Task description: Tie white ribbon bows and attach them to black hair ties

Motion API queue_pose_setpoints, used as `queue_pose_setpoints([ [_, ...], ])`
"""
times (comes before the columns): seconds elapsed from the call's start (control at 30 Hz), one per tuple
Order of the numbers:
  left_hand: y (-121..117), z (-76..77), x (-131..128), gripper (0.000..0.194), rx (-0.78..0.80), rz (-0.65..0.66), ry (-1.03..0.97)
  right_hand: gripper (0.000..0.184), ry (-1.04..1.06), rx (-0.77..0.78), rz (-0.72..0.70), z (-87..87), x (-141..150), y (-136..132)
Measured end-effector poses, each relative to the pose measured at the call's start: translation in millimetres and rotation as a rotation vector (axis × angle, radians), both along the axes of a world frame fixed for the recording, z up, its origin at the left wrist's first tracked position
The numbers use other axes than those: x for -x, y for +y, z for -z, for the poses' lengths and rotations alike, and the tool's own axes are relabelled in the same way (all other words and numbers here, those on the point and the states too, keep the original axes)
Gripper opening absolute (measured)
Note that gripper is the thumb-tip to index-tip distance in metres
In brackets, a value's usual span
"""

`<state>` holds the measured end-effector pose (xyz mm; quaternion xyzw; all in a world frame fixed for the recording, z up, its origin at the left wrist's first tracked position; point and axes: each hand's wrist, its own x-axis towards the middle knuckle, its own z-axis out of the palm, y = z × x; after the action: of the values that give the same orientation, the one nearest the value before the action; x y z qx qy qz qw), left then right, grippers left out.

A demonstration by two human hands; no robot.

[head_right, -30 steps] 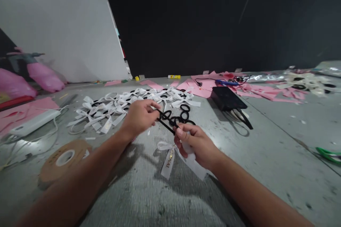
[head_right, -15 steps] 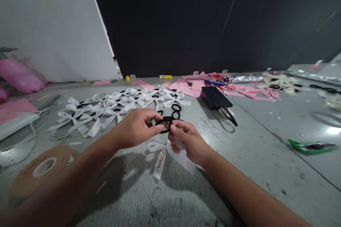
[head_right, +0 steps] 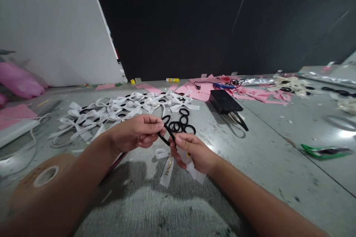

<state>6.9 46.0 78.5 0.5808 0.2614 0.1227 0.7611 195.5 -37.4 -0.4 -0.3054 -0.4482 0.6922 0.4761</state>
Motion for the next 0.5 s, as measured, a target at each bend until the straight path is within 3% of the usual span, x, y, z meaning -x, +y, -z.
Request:
queue_pose_setpoints([
  [0.2,26,-29.9,25,0.027,0.232,-0.456,-0.078,0.043,-0.042,-0.009,0.152,-6.4,3,3],
  [0.3,21,-30.7,21,0.031,0.199,-0.529,-0.044,0.043,-0.023,-0.03,0.133,-6.1,13,3],
  [0.33,16,-27.1,15,0.034,0.176,-0.505,-0.001,0.043,-0.017,-0.038,0.134,-5.3,16,3],
  [0.4,1,-17.8,2,0.04,0.102,-0.311,0.128,0.041,-0.019,-0.054,0.149,-3.1,20,0],
  [0.5,-17,-8.7,-11,0.033,-0.191,0.002,0.309,0.039,-0.037,-0.058,0.172,0.4,20,-3],
])
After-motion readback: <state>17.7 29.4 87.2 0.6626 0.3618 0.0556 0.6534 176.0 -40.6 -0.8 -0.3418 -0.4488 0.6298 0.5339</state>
